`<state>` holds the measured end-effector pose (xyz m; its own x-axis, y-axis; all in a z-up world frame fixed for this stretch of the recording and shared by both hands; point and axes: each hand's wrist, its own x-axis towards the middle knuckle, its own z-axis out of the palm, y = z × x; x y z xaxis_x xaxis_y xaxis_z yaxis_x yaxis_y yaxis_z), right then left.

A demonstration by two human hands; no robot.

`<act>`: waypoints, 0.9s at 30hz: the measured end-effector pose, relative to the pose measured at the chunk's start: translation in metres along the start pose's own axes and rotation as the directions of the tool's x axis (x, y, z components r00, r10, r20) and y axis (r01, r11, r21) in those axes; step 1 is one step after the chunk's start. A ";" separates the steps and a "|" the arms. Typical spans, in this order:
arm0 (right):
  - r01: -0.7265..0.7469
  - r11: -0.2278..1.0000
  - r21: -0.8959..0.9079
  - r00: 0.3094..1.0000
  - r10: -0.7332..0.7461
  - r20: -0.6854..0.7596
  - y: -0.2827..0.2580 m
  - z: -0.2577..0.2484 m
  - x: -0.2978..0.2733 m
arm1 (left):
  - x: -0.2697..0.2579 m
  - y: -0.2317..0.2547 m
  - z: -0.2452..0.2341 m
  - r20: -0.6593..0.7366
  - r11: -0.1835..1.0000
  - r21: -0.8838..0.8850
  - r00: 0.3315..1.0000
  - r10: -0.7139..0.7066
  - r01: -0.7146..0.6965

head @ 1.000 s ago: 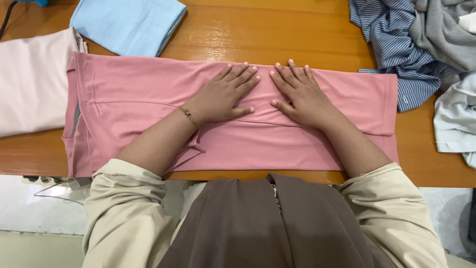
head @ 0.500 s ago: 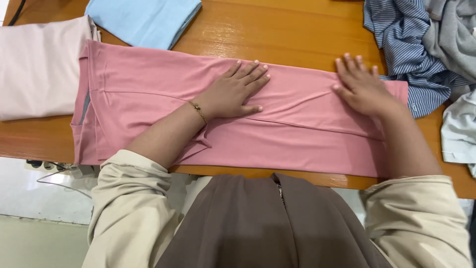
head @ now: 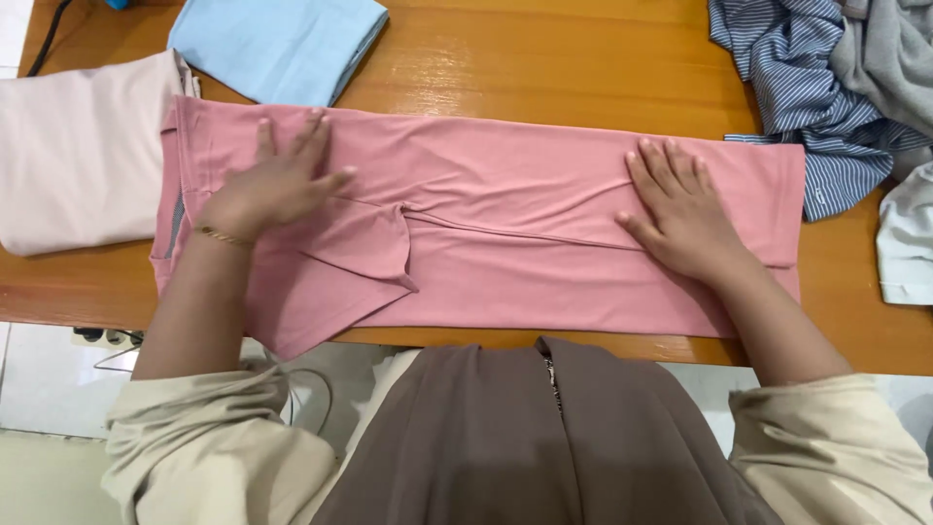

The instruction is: Folding a pink garment on a wooden table.

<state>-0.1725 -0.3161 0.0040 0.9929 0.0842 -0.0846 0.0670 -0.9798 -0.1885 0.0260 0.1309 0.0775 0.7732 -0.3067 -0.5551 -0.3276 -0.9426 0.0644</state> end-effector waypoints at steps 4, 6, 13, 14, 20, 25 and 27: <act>-0.120 0.991 -0.055 0.990 0.124 0.075 0.036 -0.002 -0.017 | 0.018 -0.065 0.028 -0.060 0.978 -0.206 0.997 -0.037 0.024; -0.272 0.961 -0.042 0.962 0.270 -0.044 0.059 -0.003 -0.025 | 0.039 -0.107 0.051 -0.244 0.951 -0.290 0.969 0.038 -0.111; -0.169 0.950 -0.261 0.986 0.163 -0.045 0.082 -0.022 -0.012 | -0.024 -0.084 -0.007 -0.203 0.901 -0.428 0.963 -0.176 0.075; -0.119 0.963 -0.242 0.986 0.087 -0.139 0.060 -0.038 -0.005 | -0.026 -0.099 0.000 -0.475 0.958 -0.271 0.879 -0.045 -0.097; 0.424 0.902 -0.079 0.891 -0.431 -0.143 -0.096 -0.080 0.059 | -0.122 -0.077 0.021 -0.443 0.916 -0.398 0.865 -0.235 0.045; 0.811 0.581 0.064 0.584 -0.810 -0.048 -0.205 -0.052 0.090 | -0.149 -0.055 0.076 -0.140 0.841 -0.520 0.956 -0.257 0.150; 0.875 0.465 0.136 0.476 -0.877 -0.061 -0.232 -0.034 0.097 | -0.145 -0.047 0.091 -0.085 0.874 -0.465 0.976 -0.201 0.140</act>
<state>-0.0887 -0.0867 0.0724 0.4198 0.8885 0.1851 0.8863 -0.3575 -0.2943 -0.1202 0.2318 0.0797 0.8665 -0.1206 -0.4843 0.0743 -0.9284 0.3641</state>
